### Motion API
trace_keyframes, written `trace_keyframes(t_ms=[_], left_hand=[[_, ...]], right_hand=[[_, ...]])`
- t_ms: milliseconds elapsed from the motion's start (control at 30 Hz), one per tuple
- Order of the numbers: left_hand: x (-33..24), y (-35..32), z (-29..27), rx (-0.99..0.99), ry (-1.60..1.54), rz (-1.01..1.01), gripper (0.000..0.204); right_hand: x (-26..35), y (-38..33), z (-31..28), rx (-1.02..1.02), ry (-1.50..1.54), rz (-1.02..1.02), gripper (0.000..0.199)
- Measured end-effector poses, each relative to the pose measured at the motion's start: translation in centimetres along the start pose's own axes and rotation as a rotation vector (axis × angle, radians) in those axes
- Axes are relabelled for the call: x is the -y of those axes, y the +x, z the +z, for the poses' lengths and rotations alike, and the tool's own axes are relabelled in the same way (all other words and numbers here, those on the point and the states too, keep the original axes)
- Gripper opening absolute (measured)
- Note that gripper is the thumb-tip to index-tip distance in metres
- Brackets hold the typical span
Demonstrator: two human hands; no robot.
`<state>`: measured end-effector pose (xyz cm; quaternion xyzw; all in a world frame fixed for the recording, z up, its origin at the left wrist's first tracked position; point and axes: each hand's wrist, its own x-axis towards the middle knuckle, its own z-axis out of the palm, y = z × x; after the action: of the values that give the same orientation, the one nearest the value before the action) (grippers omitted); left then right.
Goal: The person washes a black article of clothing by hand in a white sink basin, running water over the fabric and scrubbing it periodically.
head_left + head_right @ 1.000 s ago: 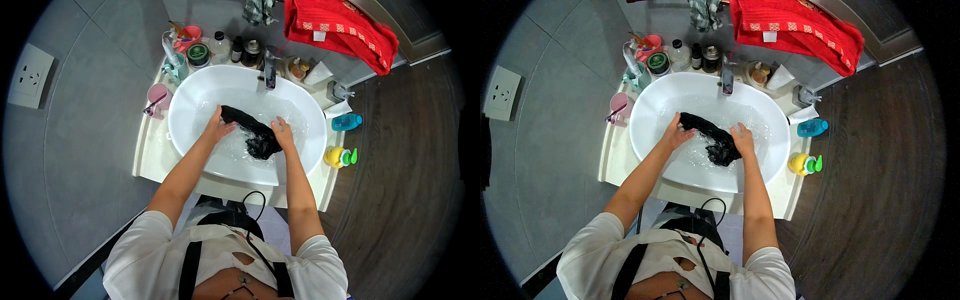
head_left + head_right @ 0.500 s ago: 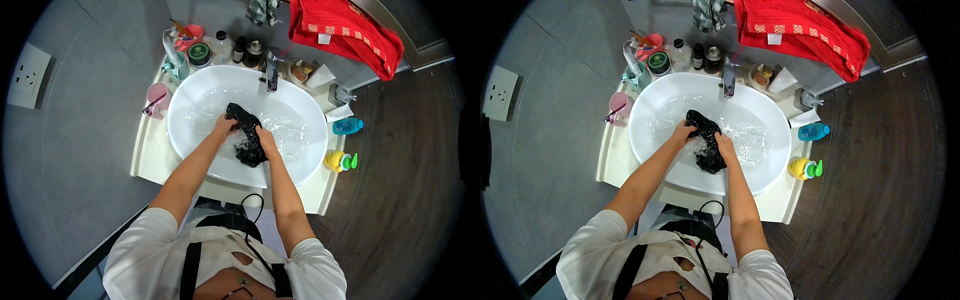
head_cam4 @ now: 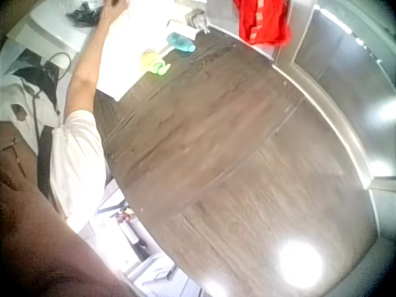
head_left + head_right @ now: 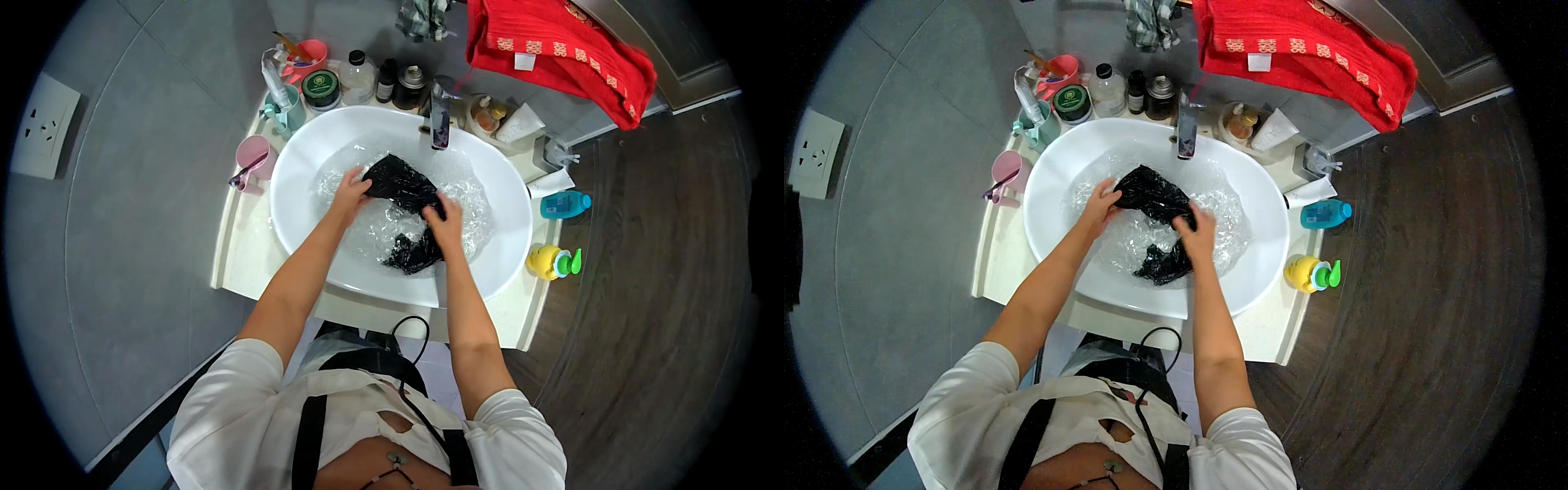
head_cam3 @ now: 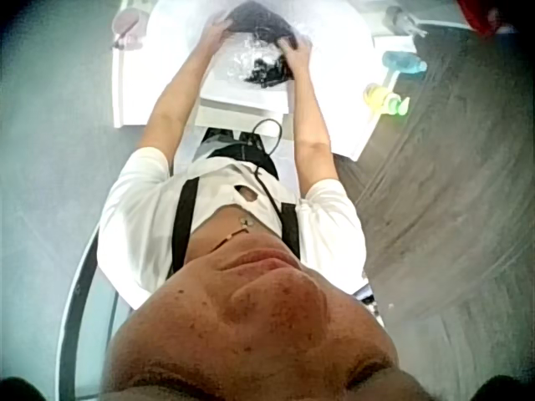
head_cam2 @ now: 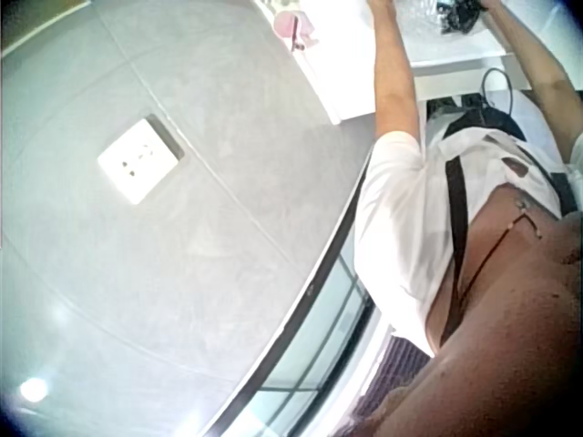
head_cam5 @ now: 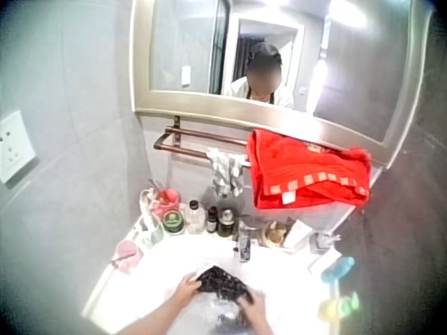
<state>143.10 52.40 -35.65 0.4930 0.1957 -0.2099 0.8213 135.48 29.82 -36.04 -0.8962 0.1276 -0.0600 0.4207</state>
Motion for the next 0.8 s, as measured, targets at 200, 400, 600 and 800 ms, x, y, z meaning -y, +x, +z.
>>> trace_keyframes(t_ms=[200, 400, 600, 800], left_hand=[[1.7, -2.7, 2.2, -0.177, 1.158, 0.563, 0.055], [1.6, -2.9, 3.2, -0.084, 1.51, 0.601, 0.04], [2.9, -0.6, 1.6, 0.102, 1.431, 0.411, 0.029], [-0.3, -1.3, 1.8, 0.153, 0.286, 0.36, 0.013]], right_hand=[[0.4, -1.8, -0.2, 0.244, -0.228, -0.029, 0.066], [3.3, -2.0, -0.8, 0.144, -0.292, -0.206, 0.073], [4.5, -1.7, -2.5, 0.332, -0.366, -0.171, 0.084], [-0.5, -1.2, -2.9, -0.007, -0.354, -0.104, 0.085]])
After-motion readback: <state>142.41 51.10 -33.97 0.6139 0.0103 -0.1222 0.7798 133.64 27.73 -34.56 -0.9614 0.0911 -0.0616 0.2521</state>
